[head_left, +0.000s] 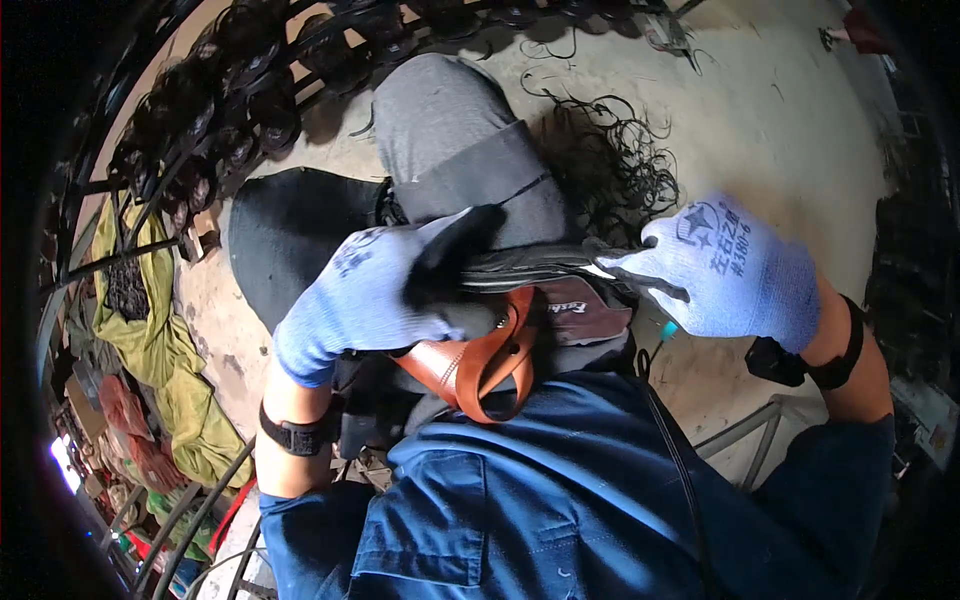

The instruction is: Trim excess material from shoe soles using a knife and organize shoes on racks.

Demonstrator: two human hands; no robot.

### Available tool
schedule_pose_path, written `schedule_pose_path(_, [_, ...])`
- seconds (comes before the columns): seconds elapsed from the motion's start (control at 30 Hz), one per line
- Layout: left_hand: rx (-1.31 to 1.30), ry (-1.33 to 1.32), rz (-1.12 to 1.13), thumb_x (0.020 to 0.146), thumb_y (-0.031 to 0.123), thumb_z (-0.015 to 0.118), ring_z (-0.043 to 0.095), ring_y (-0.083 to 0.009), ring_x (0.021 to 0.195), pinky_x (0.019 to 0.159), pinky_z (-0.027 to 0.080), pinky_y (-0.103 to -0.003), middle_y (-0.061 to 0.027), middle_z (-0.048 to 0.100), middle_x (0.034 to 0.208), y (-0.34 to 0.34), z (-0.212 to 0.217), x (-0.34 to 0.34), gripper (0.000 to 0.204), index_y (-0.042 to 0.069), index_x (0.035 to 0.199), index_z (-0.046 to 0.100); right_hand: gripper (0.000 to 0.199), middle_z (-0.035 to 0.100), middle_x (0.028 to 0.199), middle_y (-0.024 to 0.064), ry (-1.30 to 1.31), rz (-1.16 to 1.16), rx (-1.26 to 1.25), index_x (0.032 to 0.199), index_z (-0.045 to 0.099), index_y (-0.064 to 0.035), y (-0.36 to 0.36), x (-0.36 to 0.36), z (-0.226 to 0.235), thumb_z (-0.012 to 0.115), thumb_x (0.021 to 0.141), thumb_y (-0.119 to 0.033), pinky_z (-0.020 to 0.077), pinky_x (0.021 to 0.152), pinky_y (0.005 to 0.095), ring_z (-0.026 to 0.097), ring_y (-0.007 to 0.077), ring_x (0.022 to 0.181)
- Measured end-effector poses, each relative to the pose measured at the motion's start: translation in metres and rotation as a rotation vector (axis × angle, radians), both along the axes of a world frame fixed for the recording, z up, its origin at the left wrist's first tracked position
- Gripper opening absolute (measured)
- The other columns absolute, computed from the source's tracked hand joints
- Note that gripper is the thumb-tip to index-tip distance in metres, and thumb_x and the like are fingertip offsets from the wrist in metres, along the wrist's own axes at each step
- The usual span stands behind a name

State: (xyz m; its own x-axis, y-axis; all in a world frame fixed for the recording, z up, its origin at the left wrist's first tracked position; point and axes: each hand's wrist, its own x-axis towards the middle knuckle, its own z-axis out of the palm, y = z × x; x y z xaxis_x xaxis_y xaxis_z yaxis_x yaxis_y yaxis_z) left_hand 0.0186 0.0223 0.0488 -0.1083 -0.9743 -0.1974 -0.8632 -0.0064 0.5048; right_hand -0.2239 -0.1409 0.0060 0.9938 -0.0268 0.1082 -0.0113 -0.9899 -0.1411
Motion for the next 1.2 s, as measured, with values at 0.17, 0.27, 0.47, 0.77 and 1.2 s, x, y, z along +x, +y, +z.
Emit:
schedule_pose_path(0.17, [-0.081, -0.046, -0.098, 0.063, 0.035, 0.079, 0.061, -0.0348, 0.101, 0.088, 0.048, -0.036, -0.0209, 0.062, 0.112, 0.000, -0.006, 0.002, 0.084, 0.001, 0.132, 0.045, 0.023, 0.062, 0.071, 0.0062, -0.088, 0.093, -0.075, 0.097, 0.067, -0.0143, 0.001, -0.003, 0.001, 0.062, 0.080, -0.029, 0.0497, 0.056, 0.0330, 0.062, 0.0212, 0.062])
schedule_pose_path(0.27, [-0.170, -0.038, -0.087, 0.061, 0.035, 0.081, 0.061, -0.0354, 0.102, 0.089, 0.048, -0.037, -0.0185, 0.062, 0.113, 0.006, -0.015, 0.006, 0.086, 0.003, 0.132, 0.045, 0.022, 0.062, 0.072, 0.0080, 0.046, 0.051, -0.017, 0.092, 0.066, -0.0122, 0.011, -0.001, 0.008, 0.062, 0.080, -0.030, 0.0501, 0.058, 0.0349, 0.063, 0.0231, 0.064])
schedule_pose_path(0.47, [-0.134, 0.162, 0.169, 0.060, 0.026, 0.082, 0.062, -0.0262, 0.105, 0.091, 0.046, -0.035, -0.0153, 0.063, 0.113, 0.006, -0.032, 0.012, 0.084, 0.005, 0.133, 0.046, 0.031, 0.059, 0.072, 0.0079, -0.008, -0.129, 0.223, 0.108, 0.066, -0.0157, 0.030, 0.004, -0.015, 0.061, 0.078, -0.016, 0.0464, 0.059, 0.0387, 0.060, 0.0261, 0.066])
schedule_pose_path(0.77, [-0.111, 0.216, 0.171, 0.064, 0.020, 0.082, 0.055, -0.0142, 0.108, 0.095, 0.042, -0.031, -0.0118, 0.059, 0.123, -0.005, -0.048, 0.005, 0.087, 0.004, 0.138, 0.040, 0.039, 0.058, 0.081, 0.0064, -0.149, -0.233, 0.124, 0.111, 0.065, -0.0181, 0.032, -0.019, -0.046, 0.064, 0.072, -0.018, 0.0467, 0.061, 0.0370, 0.059, 0.0257, 0.069])
schedule_pose_path(1.2, [0.306, 0.548, 0.765, 0.049, 0.023, 0.086, 0.049, -0.0222, 0.122, 0.104, 0.036, -0.033, -0.0154, 0.053, 0.131, 0.227, -0.096, -0.091, 0.106, 0.001, 0.140, 0.036, 0.016, 0.062, 0.072, 0.0127, 0.402, 0.361, 0.774, 0.082, 0.065, -0.0128, 0.201, 0.003, -0.118, 0.055, 0.077, -0.024, 0.0476, 0.050, 0.0434, 0.062, 0.0309, 0.064])
